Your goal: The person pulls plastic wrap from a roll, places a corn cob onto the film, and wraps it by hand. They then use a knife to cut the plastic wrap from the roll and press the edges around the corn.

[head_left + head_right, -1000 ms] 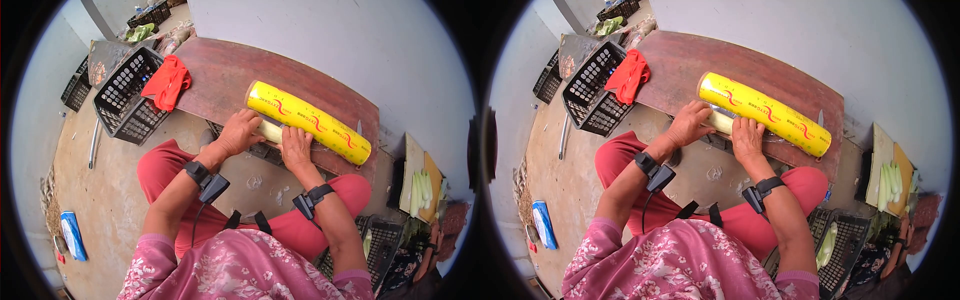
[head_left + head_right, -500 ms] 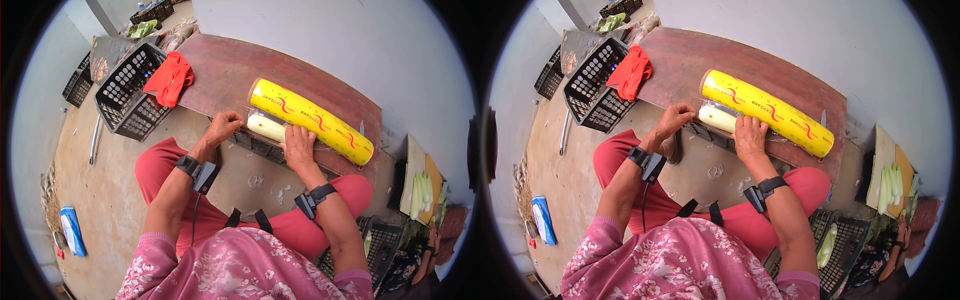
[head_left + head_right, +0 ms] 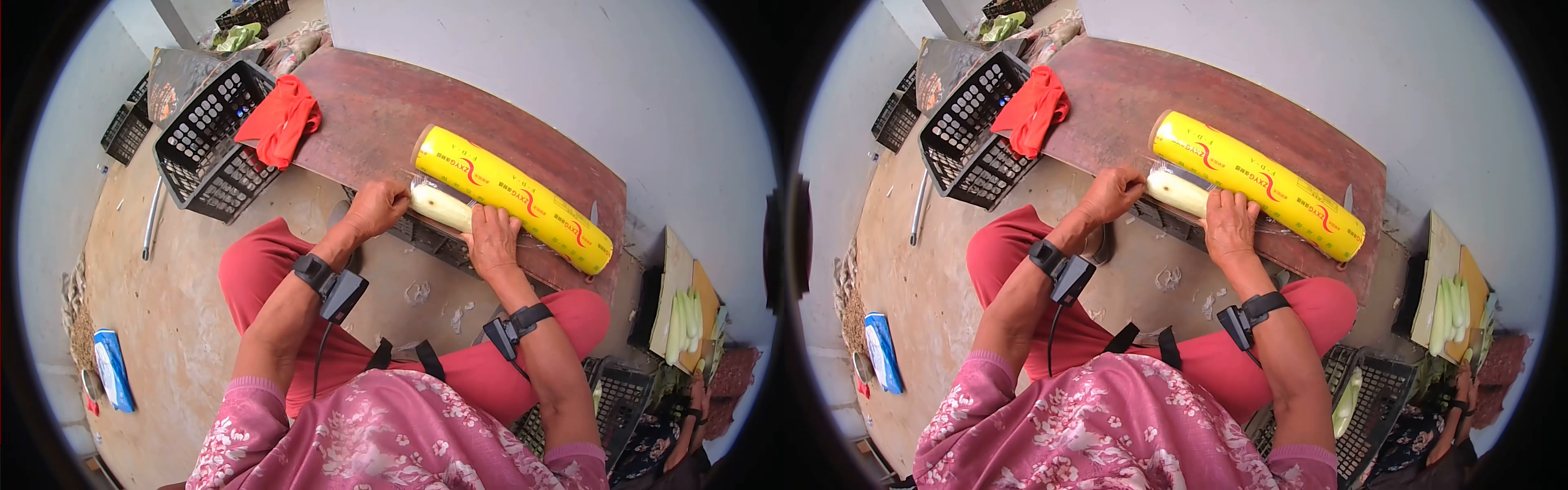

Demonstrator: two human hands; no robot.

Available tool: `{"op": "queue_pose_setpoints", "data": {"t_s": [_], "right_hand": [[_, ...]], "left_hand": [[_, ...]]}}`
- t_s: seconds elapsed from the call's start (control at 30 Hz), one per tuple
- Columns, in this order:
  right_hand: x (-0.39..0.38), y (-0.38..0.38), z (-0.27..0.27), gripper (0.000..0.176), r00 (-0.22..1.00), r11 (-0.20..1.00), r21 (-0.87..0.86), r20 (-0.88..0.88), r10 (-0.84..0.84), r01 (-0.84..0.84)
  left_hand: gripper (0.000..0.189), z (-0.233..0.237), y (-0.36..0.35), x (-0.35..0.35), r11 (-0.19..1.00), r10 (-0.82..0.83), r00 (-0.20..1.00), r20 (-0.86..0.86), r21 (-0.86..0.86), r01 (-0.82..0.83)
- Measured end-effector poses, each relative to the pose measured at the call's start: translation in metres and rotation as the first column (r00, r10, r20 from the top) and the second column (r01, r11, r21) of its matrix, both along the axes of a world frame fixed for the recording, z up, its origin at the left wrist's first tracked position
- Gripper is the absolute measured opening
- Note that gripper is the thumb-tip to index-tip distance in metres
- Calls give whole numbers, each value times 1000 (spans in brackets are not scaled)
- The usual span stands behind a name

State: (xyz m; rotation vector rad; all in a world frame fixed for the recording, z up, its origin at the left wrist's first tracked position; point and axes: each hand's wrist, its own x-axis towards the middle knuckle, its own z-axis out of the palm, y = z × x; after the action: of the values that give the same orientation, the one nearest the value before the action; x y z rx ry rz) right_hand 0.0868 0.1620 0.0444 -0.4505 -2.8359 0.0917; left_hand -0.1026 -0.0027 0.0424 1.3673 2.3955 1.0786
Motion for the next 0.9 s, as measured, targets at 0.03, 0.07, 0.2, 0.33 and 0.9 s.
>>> {"op": "queue_pose_setpoints", "data": {"t_s": [0.03,0.07,0.2,0.33,0.9], "right_hand": [[0,0,0,52,1000,1000,-1,-2,2,-2],[0,1,0,52,1000,1000,-2,-7,5,-5],[1,0,1,51,1000,1000,-16,-19,12,-12],[0,1,1,51,1000,1000,-20,-22,9,-9],[0,0,1,54,1000,1000,-10,-29,1,-1]], "left_hand": [[12,0,0,1,1000,13,1000,-3,-12,-13],[11,0,0,1,999,26,1000,-6,-25,-26],[11,-15,1,-3,981,176,984,2,-84,-175],[15,-15,0,-9,977,206,958,197,6,-212],[17,2,2,1,997,68,981,179,-40,-62]]}}
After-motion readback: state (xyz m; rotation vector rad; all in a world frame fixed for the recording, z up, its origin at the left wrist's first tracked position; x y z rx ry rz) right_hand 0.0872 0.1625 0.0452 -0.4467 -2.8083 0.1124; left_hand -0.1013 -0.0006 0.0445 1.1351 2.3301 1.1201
